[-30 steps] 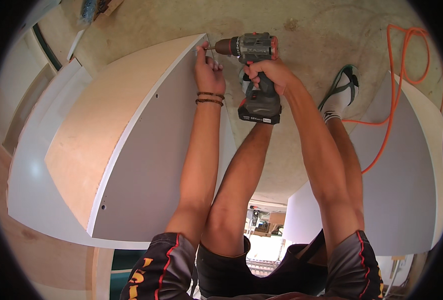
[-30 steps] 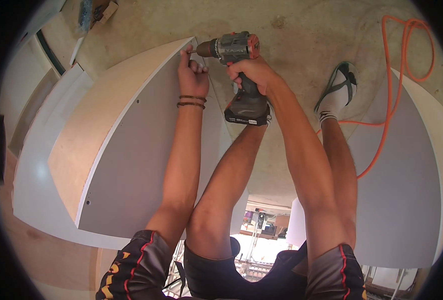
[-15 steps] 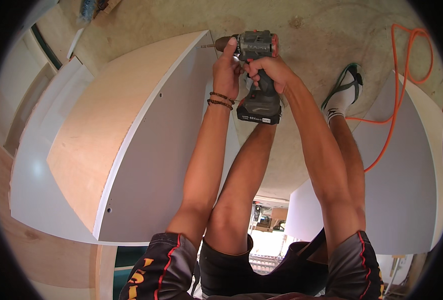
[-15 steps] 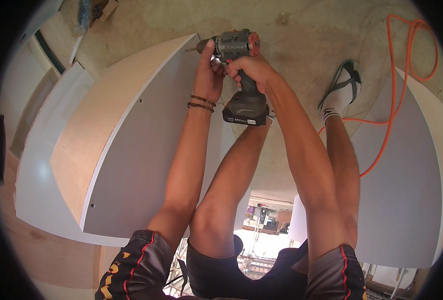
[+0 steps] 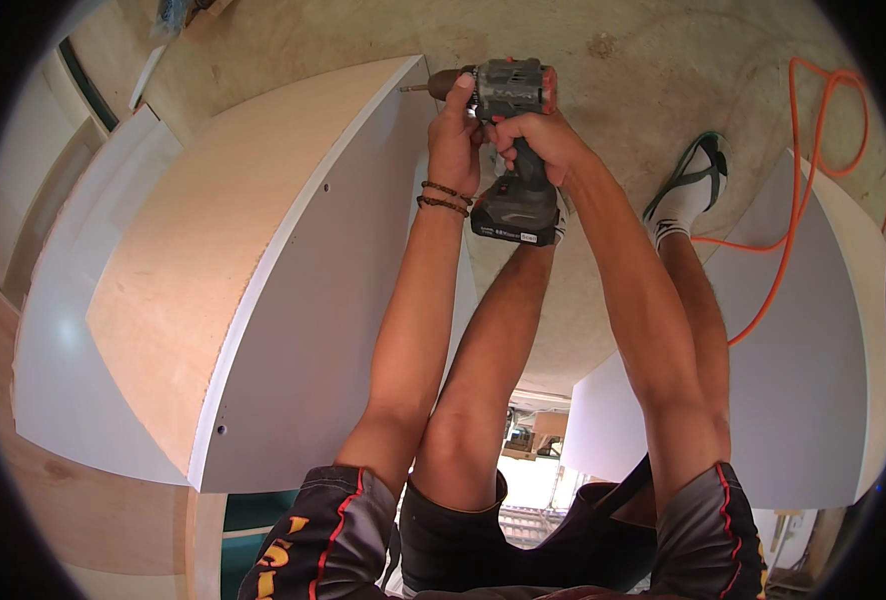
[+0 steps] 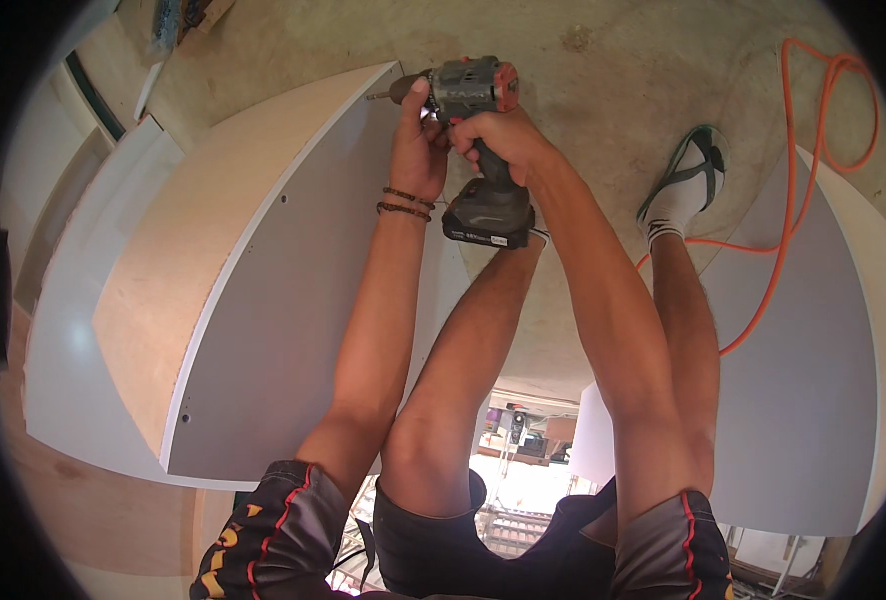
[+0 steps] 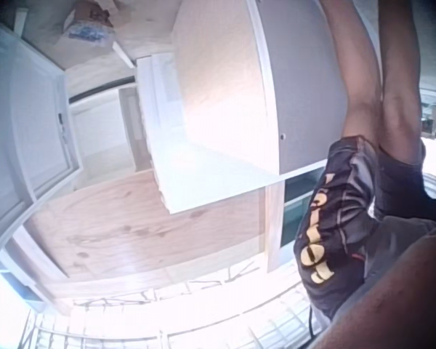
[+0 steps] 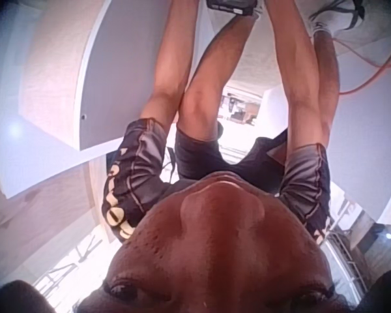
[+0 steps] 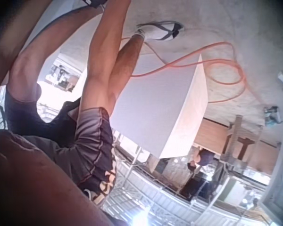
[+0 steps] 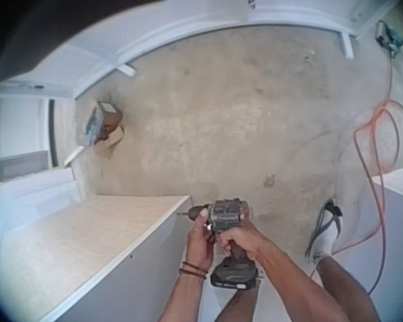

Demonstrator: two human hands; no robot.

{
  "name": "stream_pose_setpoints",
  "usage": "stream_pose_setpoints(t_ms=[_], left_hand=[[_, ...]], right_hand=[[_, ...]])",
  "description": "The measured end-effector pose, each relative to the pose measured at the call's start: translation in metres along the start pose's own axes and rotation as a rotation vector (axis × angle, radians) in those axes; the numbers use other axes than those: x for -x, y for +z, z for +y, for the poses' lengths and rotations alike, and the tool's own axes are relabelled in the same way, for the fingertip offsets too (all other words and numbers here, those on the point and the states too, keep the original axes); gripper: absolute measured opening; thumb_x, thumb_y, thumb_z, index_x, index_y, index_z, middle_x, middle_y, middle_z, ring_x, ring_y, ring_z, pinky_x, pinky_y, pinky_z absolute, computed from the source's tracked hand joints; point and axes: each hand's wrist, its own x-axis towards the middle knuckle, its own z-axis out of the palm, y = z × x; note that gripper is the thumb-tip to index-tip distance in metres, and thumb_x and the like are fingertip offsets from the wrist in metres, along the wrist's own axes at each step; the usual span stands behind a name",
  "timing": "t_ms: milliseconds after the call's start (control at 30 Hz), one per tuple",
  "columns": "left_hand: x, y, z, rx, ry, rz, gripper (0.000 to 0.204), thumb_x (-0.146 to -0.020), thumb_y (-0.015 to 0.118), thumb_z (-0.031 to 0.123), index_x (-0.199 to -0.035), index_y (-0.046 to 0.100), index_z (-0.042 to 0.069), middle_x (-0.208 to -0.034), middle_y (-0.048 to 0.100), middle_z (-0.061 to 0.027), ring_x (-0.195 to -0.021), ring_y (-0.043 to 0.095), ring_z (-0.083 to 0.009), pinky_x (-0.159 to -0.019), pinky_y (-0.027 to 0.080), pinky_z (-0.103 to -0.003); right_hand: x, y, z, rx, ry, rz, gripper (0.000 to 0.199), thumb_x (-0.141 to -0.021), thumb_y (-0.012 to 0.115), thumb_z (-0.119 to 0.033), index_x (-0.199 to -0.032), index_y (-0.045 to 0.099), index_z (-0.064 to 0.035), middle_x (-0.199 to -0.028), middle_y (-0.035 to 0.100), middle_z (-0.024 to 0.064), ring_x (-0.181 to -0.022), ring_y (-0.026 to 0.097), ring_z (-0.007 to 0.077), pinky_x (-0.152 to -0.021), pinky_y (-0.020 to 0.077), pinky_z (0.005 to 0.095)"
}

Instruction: The person assembles white wooden cabinets by aligning panels and securing them with screws using a power drill.

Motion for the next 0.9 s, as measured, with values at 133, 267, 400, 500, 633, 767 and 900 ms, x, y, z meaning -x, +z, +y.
stream_pose_setpoints(t_ms=[133,267,400,500,633,767,900], left_hand=[[0.005,0.007,0.004,-0.008,0.021,0.018,0.031,-0.088,0.066,0.046,-0.093,0.059,0.016,-0.07,0.05,0.0062,-0.063,0.047,-0.005,-0.063,0.04,-0.025],[-0.008,-0.012,-0.006,0.014,0.038,0.121,0.034,-0.085,0.07,0.044,-0.089,0.061,0.011,-0.067,0.043,0.005,-0.059,0.042,-0.0077,-0.058,0.038,-0.024],[-0.007,-0.015,-0.007,0.046,0.02,0.066,0.03,-0.085,0.069,0.043,-0.088,0.056,0.016,-0.066,0.041,0.0071,-0.06,0.04,-0.0058,-0.06,0.036,-0.025],[-0.002,-0.011,-0.007,0.062,-0.004,0.06,0.028,-0.086,0.068,0.043,-0.089,0.054,0.018,-0.066,0.039,0.0079,-0.061,0.038,-0.0058,-0.061,0.036,-0.026],[-0.001,-0.006,-0.003,0.097,0.005,0.122,0.031,-0.085,0.068,0.046,-0.086,0.054,0.018,-0.061,0.034,0.0084,-0.058,0.035,-0.0068,-0.059,0.033,-0.026],[0.012,-0.008,0.008,-0.03,0.055,0.257,0.038,-0.088,0.062,0.052,-0.091,0.058,0.015,-0.057,0.031,0.0081,-0.052,0.032,-0.007,-0.055,0.029,-0.025],[0.056,-0.001,0.014,-0.051,0.022,0.424,0.048,-0.095,0.05,0.053,-0.099,0.064,0.007,-0.056,0.03,0.0066,-0.046,0.028,-0.0076,-0.047,0.026,-0.026]], right_hand=[[0.003,0.005,-0.002,0.01,-0.014,0.036,0.015,-0.063,0.061,0.003,-0.076,0.059,-0.0025,-0.069,0.058,0.0056,-0.056,0.053,0.0152,-0.049,0.0432,0.0291],[0.0,0.006,0.0,0.06,-0.035,0.058,0.017,-0.063,0.063,0.004,-0.079,0.059,-0.0019,-0.071,0.058,0.0059,-0.058,0.053,0.016,-0.052,0.0441,0.0293],[0.001,0.005,-0.001,0.088,-0.089,0.037,0.019,-0.063,0.063,0.005,-0.08,0.059,-0.002,-0.072,0.058,0.0059,-0.06,0.054,0.0159,-0.054,0.0437,0.0291],[-0.002,0.001,0.003,0.116,-0.102,0.019,0.02,-0.062,0.064,0.005,-0.081,0.059,-0.002,-0.073,0.059,0.0055,-0.062,0.055,0.0159,-0.054,0.0439,0.0291],[0.003,0.007,-0.008,0.116,-0.11,0.027,0.023,-0.062,0.065,0.005,-0.083,0.061,-0.0022,-0.076,0.06,0.0048,-0.064,0.056,0.0157,-0.057,0.0454,0.029],[0.005,0.011,-0.016,0.251,-0.159,0.006,0.036,-0.064,0.068,0.004,-0.098,0.061,-0.0027,-0.081,0.063,0.0041,-0.073,0.06,0.0144,-0.062,0.0475,0.0285],[0.026,0.022,-0.018,0.382,-0.259,0.043,0.057,-0.065,0.07,0.004,-0.119,0.051,-0.004,-0.095,0.066,0.0049,-0.087,0.062,0.0165,-0.076,0.049,0.0291]])
